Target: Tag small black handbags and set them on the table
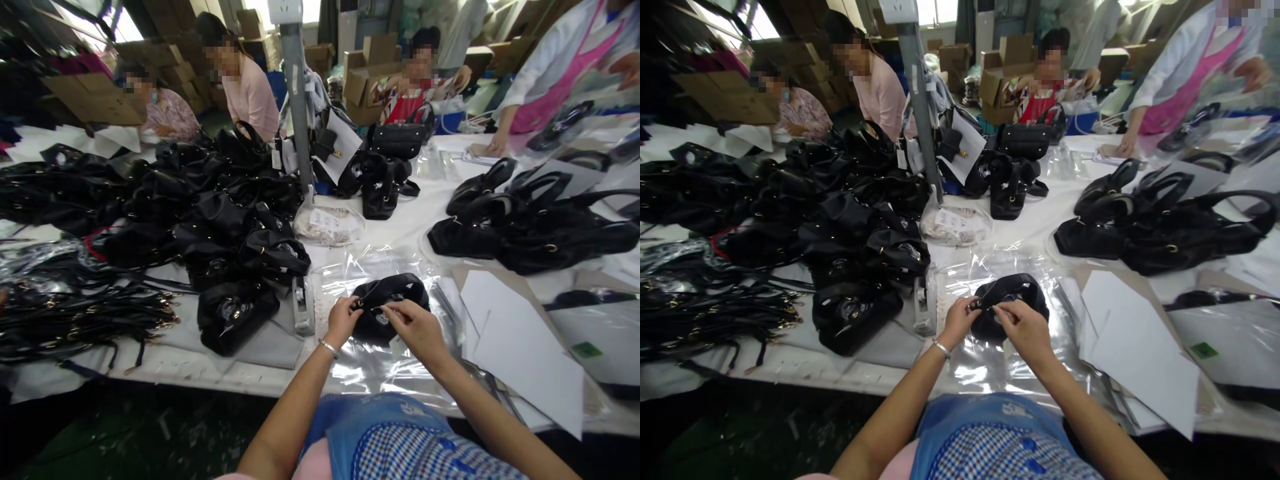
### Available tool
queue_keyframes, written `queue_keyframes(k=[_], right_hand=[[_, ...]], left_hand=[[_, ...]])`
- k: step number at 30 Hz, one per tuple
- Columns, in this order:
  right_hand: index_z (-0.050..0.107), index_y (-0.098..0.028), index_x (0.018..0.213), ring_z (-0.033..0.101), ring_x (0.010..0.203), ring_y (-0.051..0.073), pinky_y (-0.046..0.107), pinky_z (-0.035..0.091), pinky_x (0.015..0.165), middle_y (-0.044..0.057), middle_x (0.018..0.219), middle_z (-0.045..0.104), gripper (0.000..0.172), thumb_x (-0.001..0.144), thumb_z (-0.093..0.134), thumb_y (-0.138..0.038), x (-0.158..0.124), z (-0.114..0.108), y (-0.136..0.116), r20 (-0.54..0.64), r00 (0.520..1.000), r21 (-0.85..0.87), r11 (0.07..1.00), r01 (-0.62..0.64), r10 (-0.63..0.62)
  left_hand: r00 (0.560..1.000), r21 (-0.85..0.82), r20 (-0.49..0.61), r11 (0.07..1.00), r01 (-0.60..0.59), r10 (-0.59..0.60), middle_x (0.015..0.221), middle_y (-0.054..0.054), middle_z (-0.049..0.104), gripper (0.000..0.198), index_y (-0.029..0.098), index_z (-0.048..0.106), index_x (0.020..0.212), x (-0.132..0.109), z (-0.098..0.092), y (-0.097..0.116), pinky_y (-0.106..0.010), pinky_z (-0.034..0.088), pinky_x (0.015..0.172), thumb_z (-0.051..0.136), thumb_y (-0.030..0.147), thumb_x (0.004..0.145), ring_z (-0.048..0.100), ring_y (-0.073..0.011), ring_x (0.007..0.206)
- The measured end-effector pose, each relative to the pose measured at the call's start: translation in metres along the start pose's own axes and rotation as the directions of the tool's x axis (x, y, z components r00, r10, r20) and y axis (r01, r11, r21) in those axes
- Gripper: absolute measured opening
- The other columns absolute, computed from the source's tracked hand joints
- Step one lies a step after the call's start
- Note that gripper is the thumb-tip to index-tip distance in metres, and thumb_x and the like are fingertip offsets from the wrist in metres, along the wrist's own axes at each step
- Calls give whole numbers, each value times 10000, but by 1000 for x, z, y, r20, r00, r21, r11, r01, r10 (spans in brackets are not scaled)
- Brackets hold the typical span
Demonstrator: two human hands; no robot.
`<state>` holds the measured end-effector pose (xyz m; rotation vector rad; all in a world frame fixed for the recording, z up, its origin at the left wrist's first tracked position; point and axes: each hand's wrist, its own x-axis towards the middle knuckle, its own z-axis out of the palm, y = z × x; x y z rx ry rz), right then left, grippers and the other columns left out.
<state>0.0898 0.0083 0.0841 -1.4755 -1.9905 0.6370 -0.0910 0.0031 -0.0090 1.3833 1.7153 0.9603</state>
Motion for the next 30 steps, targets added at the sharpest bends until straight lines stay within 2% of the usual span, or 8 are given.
queue_keyframes(k=[5, 12, 16, 21, 24, 27, 30], right_hand=[[717, -229, 845, 552, 608, 135, 257, 398, 610, -4, 667, 621, 263, 878, 553, -432, 10, 8, -5, -17, 1000, -24, 1000, 19, -19], [713, -235, 841, 604, 648, 149, 261, 383, 599, 7, 720, 662, 268, 884, 532, -429, 18, 24, -5, 0, 1000, -180, 983, 28, -29], [719, -240, 828, 613, 625, 160, 270, 359, 555, 22, 715, 676, 287, 887, 507, -425, 21, 34, -3, 60, 998, -296, 954, 52, -36], [721, -238, 843, 621, 656, 158, 257, 367, 551, 34, 745, 681, 286, 890, 490, -399, 23, 40, -5, 107, 993, -328, 941, 86, -53], [720, -234, 877, 616, 673, 165, 260, 400, 587, 39, 763, 673, 278, 886, 495, -396, 25, 39, -4, 170, 985, -268, 960, 87, -42], [686, -213, 1059, 615, 704, 174, 286, 460, 665, 44, 797, 659, 310, 877, 516, -398, 24, 28, -1, 288, 957, -86, 994, 64, -37], [527, -230, 1314, 628, 851, 179, 333, 488, 841, 40, 929, 661, 501, 825, 592, -315, 21, 14, 4, 426, 901, 134, 991, 24, -80]], left_hand=[[999, -133, -42, 991, 25, -31, 850, -17, 624, 225, 197, 721, 935, 9, 10, -8, -257, 469, 726, 693, 139, 719, 564, -118, 691], [994, -402, 17, 910, 104, -106, 830, -33, 680, 207, 159, 701, 911, 9, 14, -14, -243, 469, 684, 695, 169, 704, 594, -126, 702], [996, -437, 1, 896, 84, -93, 868, -48, 703, 213, 161, 706, 917, 9, 17, -16, -257, 482, 700, 684, 179, 706, 617, -141, 733], [995, -396, -39, 916, 69, -92, 854, -62, 725, 172, 167, 729, 870, 9, 18, -15, -313, 494, 767, 684, 256, 730, 647, -181, 792], [995, -344, -54, 937, 63, -87, 825, -55, 722, 153, 175, 733, 826, 6, 14, -13, -326, 491, 780, 668, 294, 755, 648, -189, 799], [995, -297, -94, 955, 14, -44, 850, -53, 705, 125, 183, 724, 780, -1, 4, -9, -332, 483, 825, 661, 290, 763, 637, -190, 864], [991, -395, -100, 918, 45, -91, 924, -67, 689, 128, 167, 703, 783, -11, -8, -2, -311, 493, 791, 670, 288, 755, 632, -188, 888]])
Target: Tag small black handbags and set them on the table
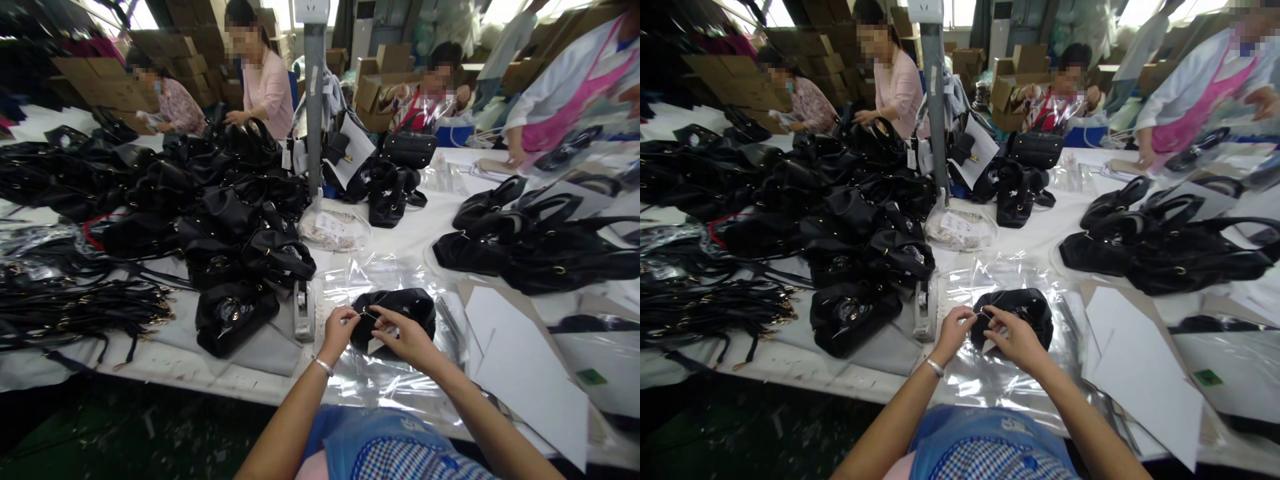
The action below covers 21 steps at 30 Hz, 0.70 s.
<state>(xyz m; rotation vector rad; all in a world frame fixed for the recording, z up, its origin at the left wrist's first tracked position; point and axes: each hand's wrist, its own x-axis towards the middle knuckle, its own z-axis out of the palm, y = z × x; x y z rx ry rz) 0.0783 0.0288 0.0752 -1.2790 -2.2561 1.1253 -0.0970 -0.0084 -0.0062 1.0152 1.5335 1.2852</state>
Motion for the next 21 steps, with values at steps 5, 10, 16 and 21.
queue_keyframes(k=[5, 10, 16, 21], right_hand=[[415, -273, 1409, 613, 943, 174, 376, 477, 928, 45, 1044, 631, 690, 752, 588, -148, -7, -3, 8, 119, 990, 172, 983, 59, -80], [567, -238, 1268, 621, 836, 160, 326, 522, 826, 29, 931, 639, 448, 820, 554, -235, -3, 15, 16, 8, 1000, 257, 966, 23, -26], [663, -210, 1071, 624, 925, 199, 350, 505, 853, 76, 991, 665, 262, 883, 489, -262, -6, 22, 11, -198, 979, 76, 995, 70, -54], [672, -213, 1053, 650, 920, 217, 359, 504, 856, 86, 1020, 688, 283, 912, 433, -267, -25, 35, 7, -167, 985, -19, 999, 49, -51]], left_hand=[[974, -347, 104, 910, 226, -203, 1087, -97, 670, 271, 151, 662, 916, -10, 0, 20, -222, 475, 626, 663, 383, 777, 652, -151, 815], [972, -452, 121, 861, 234, -201, 972, -81, 694, 276, 154, 619, 908, -15, 10, 26, -256, 505, 758, 654, 404, 796, 654, -171, 924], [956, -402, 180, 870, 286, -231, 913, -88, 697, 331, 154, 569, 900, -26, 22, 22, -295, 539, 750, 667, 448, 782, 679, -185, 863], [977, -365, 91, 907, 212, -192, 910, -98, 705, 297, 153, 572, 890, -32, 19, 18, -288, 531, 763, 645, 428, 805, 684, -178, 855]])
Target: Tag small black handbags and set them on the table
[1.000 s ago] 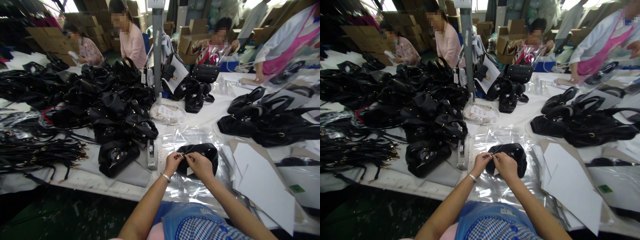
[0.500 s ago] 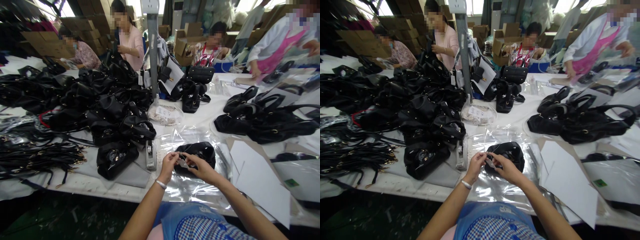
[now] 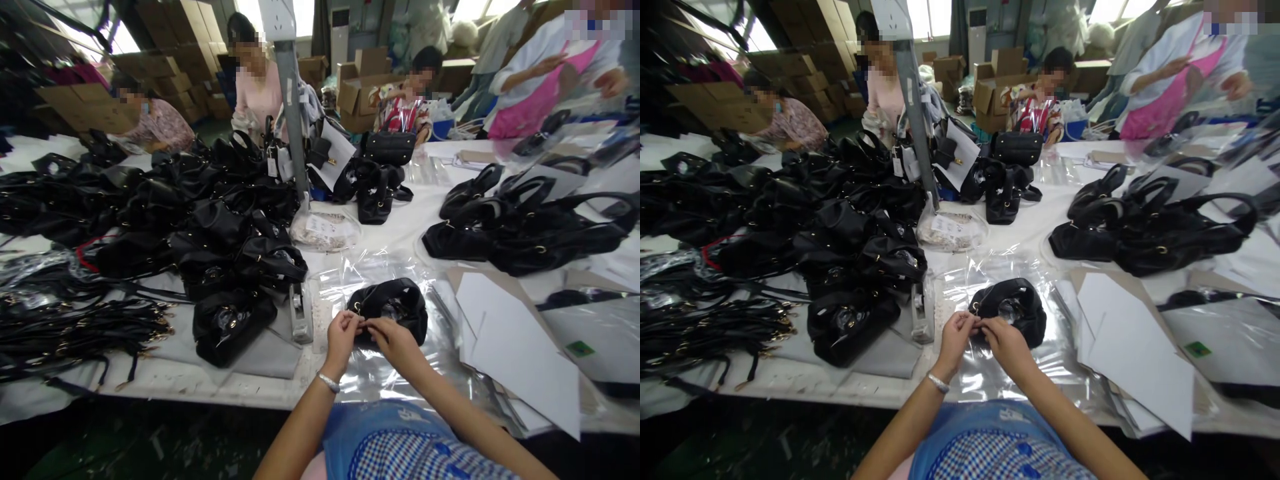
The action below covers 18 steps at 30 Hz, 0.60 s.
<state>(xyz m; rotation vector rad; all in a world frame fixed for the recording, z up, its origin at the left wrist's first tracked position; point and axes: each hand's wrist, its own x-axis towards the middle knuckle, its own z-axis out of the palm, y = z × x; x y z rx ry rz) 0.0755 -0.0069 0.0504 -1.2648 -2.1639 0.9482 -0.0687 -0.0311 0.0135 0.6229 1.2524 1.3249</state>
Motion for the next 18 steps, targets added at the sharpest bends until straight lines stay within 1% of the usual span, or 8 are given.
queue_keyframes(k=[3, 5, 6, 8, 10, 13, 16, 18], right_hand=[[667, -175, 1101, 673, 916, 249, 383, 521, 840, 113, 1034, 708, 309, 883, 478, -287, -17, 21, 7, 74, 990, 24, 992, -121, 119], [635, -150, 1180, 686, 905, 258, 389, 536, 824, 137, 1082, 700, 384, 842, 530, -300, -25, 39, 16, 126, 970, 90, 971, -222, 210], [609, -144, 1223, 693, 893, 255, 387, 544, 815, 146, 1116, 689, 436, 821, 553, -305, -27, 48, 21, 150, 957, 137, 953, -269, 248], [553, -147, 1294, 700, 886, 238, 379, 549, 817, 152, 1184, 660, 527, 792, 579, -305, -28, 63, 28, 176, 938, 240, 911, -335, 298], [508, -154, 1335, 701, 891, 222, 374, 549, 823, 149, 1218, 642, 568, 787, 574, -291, -24, 73, 33, 164, 938, 325, 881, -344, 306], [459, -161, 1370, 704, 860, 214, 383, 548, 821, 136, 1165, 668, 596, 793, 557, -273, -15, 79, 35, 104, 959, 354, 891, -285, 265], [444, -154, 1375, 704, 839, 218, 382, 545, 816, 117, 1055, 707, 585, 808, 534, -266, -8, 80, 34, 84, 969, 313, 917, -247, 232], [463, -142, 1355, 703, 835, 219, 369, 544, 809, 114, 1015, 713, 554, 816, 512, -258, -6, 79, 33, 81, 972, 286, 929, -236, 222]], left_hand=[[998, 64, -64, 998, 7, -3, 875, -88, 703, 293, 150, 591, 898, 0, -13, -4, -269, 519, 718, 633, 426, 809, 679, -173, 823], [993, 113, -118, 993, 20, -6, 868, -80, 698, 293, 154, 602, 907, 1, -23, -9, -273, 513, 719, 609, 433, 818, 672, -178, 840], [990, 155, -143, 988, 9, 14, 892, -81, 697, 286, 158, 609, 910, 3, -27, -12, -287, 511, 750, 598, 430, 823, 665, -185, 881], [984, 265, -158, 963, -43, 88, 1038, -99, 683, 256, 166, 626, 911, 7, -36, -17, -328, 487, 865, 581, 406, 834, 626, -204, 1024], [983, 380, -110, 920, -97, 149, 1236, -111, 615, 212, 175, 641, 894, 13, -42, -21, -365, 424, 983, 572, 368, 841, 543, -221, 1184], [985, 501, 57, 849, -167, 160, 1380, -98, 521, 151, 188, 650, 842, 26, -48, -24, -398, 326, 1080, 567, 314, 842, 447, -230, 1298], [966, 557, 225, 797, -232, 123, 1319, -92, 573, 100, 192, 668, 801, 42, -52, -26, -390, 329, 1079, 604, 269, 804, 488, -225, 1254], [962, 574, 255, 785, -235, 101, 1198, -85, 638, 71, 189, 683, 781, 49, -55, -27, -379, 369, 1041, 642, 243, 759, 540, -225, 1172]])
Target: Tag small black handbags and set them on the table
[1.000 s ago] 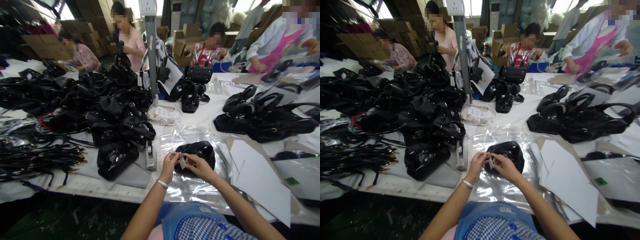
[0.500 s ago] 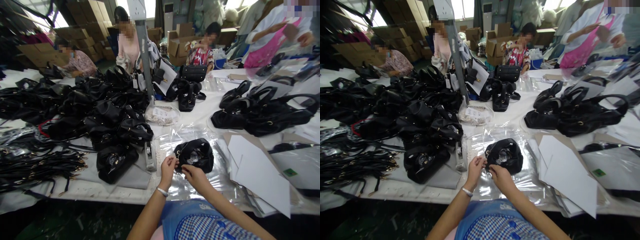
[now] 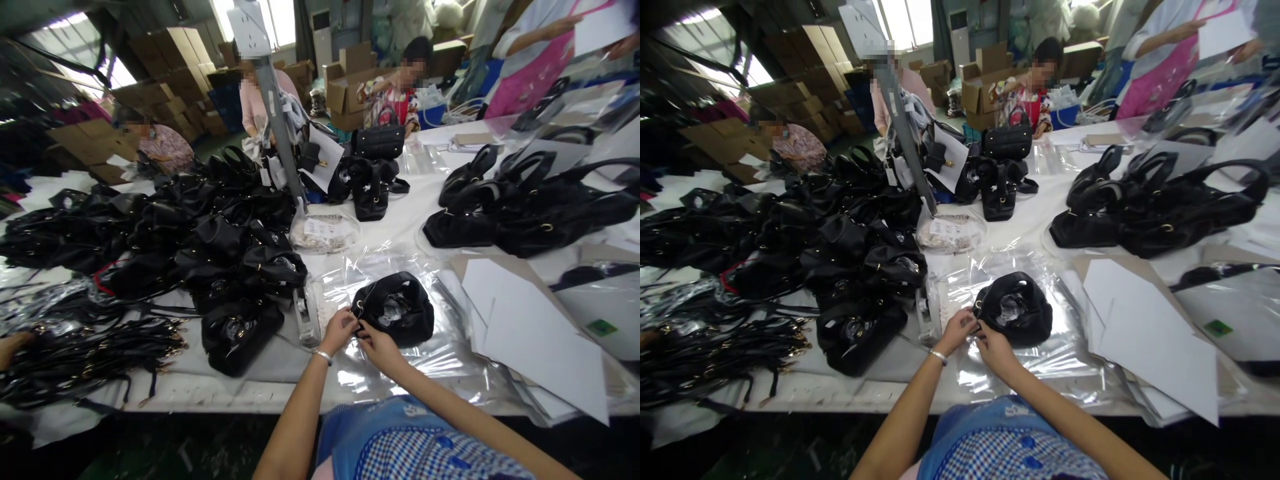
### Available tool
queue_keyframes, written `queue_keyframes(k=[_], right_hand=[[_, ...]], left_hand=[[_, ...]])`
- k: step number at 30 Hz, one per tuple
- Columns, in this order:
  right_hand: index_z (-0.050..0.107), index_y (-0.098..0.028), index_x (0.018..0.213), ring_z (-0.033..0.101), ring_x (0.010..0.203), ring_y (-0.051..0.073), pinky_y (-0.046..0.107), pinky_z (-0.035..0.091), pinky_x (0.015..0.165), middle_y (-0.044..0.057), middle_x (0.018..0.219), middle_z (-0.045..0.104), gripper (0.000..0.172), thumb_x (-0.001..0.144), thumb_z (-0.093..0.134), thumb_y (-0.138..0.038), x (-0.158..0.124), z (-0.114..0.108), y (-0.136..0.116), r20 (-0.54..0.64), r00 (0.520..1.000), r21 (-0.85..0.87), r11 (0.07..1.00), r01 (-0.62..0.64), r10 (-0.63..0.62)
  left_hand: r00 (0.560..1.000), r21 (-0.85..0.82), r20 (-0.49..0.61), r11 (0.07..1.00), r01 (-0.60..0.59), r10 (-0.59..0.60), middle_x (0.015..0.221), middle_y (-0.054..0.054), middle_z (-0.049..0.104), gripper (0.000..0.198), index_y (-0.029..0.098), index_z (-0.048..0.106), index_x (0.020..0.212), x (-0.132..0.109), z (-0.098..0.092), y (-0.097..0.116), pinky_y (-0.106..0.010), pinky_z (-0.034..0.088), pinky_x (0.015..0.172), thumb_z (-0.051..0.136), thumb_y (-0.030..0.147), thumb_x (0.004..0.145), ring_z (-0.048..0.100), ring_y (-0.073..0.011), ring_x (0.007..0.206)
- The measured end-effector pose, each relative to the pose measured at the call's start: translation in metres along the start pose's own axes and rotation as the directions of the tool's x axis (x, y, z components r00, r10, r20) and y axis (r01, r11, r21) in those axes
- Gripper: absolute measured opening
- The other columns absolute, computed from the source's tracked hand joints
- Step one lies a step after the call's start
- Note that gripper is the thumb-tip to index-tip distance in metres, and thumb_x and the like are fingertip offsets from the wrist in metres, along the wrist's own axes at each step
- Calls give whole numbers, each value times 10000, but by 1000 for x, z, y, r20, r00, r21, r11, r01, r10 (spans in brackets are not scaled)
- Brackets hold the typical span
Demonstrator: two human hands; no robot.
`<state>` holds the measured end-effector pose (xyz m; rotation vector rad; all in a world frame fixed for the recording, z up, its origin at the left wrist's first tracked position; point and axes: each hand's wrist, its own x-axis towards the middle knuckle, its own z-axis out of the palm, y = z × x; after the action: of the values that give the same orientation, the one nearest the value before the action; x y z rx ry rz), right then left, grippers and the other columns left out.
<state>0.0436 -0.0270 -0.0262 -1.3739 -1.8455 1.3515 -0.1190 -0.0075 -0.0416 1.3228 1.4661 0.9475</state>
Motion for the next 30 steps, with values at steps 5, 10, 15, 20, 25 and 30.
queue_keyframes(k=[5, 10, 15, 20, 25, 30], right_hand=[[532, -162, 1253, 691, 807, 203, 358, 534, 805, 103, 1016, 700, 433, 831, 493, -251, -3, -6, -1, -29, 999, 3, 1000, 23, -23], [571, -185, 1105, 645, 756, 173, 312, 511, 753, 59, 928, 670, 272, 854, 519, -274, -8, -15, -9, -85, 992, -66, 994, 83, -89], [588, -212, 1040, 610, 772, 179, 281, 463, 684, 59, 957, 618, 215, 901, 499, -349, -7, -24, -30, -114, 978, -373, 920, 122, -176], [626, -212, 931, 614, 773, 170, 264, 441, 679, 43, 905, 609, 193, 921, 462, -314, -2, -32, -34, -64, 979, -422, 894, 151, -195], [666, -203, 868, 624, 831, 201, 304, 453, 761, 58, 864, 644, 255, 920, 441, -313, -2, -39, -29, -76, 974, -324, 929, 177, -212], [680, -196, 848, 627, 667, 191, 305, 485, 662, 31, 692, 667, 255, 845, 551, -415, -8, -45, -35, -167, 982, 113, 991, -72, 91]], left_hand=[[996, -25, -21, 996, 89, -90, 831, -62, 696, 145, 152, 689, 803, -4, -4, -2, -346, 486, 829, 629, 279, 765, 635, -202, 839], [980, -197, -13, 961, 193, -199, 829, -76, 707, 284, 118, 673, 892, -25, -1, 17, -278, 495, 688, 605, 382, 811, 642, -173, 746], [973, -351, -56, 917, 190, -223, 825, -73, 712, 287, 124, 695, 858, -35, 2, 43, -275, 482, 719, 685, 394, 758, 639, -178, 770], [985, -322, -49, 936, 143, -168, 870, -92, 724, 276, 131, 718, 860, -38, 7, 50, -303, 477, 793, 688, 388, 763, 645, -205, 837], [978, -339, -39, 924, 179, -203, 851, -80, 714, 264, 136, 729, 856, -42, 10, 53, -290, 465, 767, 690, 381, 764, 628, -190, 817], [956, -422, -106, 883, 207, -275, 785, -40, 675, 272, 137, 738, 838, -42, 7, 65, -222, 436, 693, 732, 388, 732, 577, -122, 736]])
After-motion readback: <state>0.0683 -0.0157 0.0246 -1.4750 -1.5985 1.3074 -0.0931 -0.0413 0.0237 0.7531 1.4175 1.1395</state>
